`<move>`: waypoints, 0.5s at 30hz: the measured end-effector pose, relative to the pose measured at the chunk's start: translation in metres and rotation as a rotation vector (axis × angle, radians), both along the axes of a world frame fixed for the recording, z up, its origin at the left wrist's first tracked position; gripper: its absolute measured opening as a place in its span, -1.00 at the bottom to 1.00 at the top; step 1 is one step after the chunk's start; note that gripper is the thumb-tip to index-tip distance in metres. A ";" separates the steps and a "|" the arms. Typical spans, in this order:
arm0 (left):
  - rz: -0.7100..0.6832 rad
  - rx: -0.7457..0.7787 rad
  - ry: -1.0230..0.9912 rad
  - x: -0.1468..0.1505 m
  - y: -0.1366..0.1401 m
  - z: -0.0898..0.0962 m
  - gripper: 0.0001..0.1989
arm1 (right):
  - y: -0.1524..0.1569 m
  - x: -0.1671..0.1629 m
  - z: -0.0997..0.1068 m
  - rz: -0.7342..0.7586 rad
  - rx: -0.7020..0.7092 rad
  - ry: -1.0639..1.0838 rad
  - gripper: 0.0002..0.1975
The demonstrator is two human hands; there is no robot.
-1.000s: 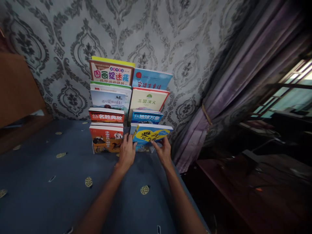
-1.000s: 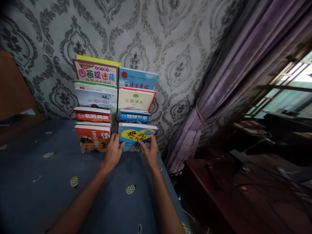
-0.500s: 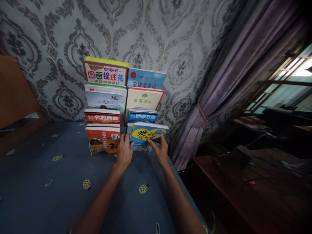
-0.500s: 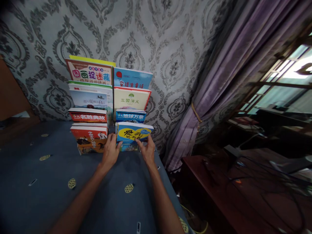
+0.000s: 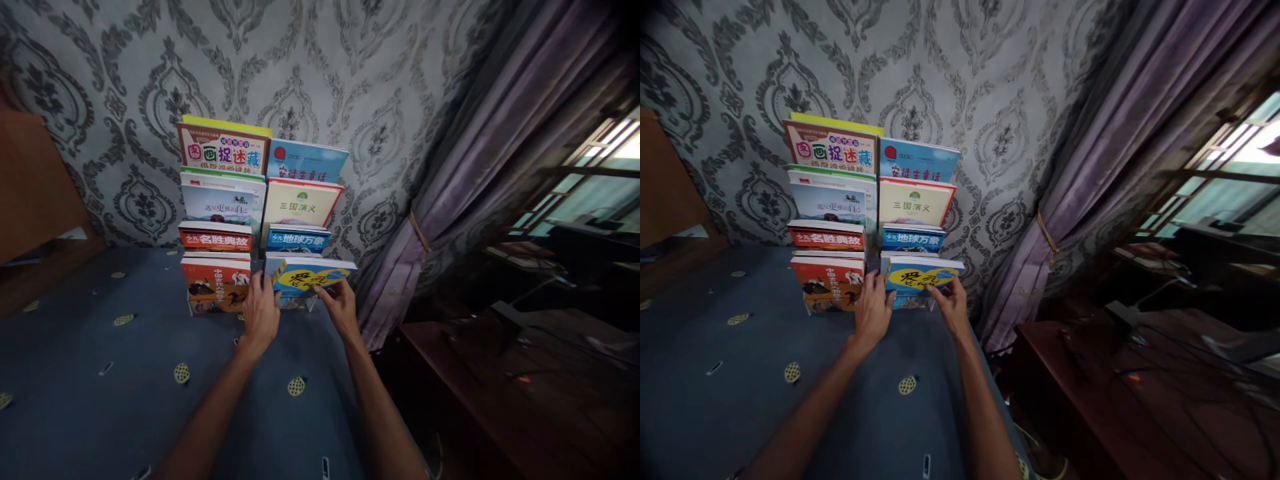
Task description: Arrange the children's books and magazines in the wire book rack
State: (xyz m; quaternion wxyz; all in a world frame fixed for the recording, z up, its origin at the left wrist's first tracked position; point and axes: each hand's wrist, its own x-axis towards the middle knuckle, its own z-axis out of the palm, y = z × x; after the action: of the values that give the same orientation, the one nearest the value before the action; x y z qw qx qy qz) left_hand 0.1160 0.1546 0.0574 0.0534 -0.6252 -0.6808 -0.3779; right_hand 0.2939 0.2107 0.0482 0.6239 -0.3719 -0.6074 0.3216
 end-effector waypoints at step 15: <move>-0.028 0.041 -0.028 0.004 -0.009 0.013 -0.76 | -0.011 0.006 0.014 -0.017 0.027 -0.001 -0.53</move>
State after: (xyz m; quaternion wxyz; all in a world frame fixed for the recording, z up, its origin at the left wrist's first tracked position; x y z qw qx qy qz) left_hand 0.1204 0.1457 0.0705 0.0517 -0.6280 -0.6648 -0.4012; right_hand 0.2999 0.2001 0.0618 0.6314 -0.3688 -0.6087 0.3079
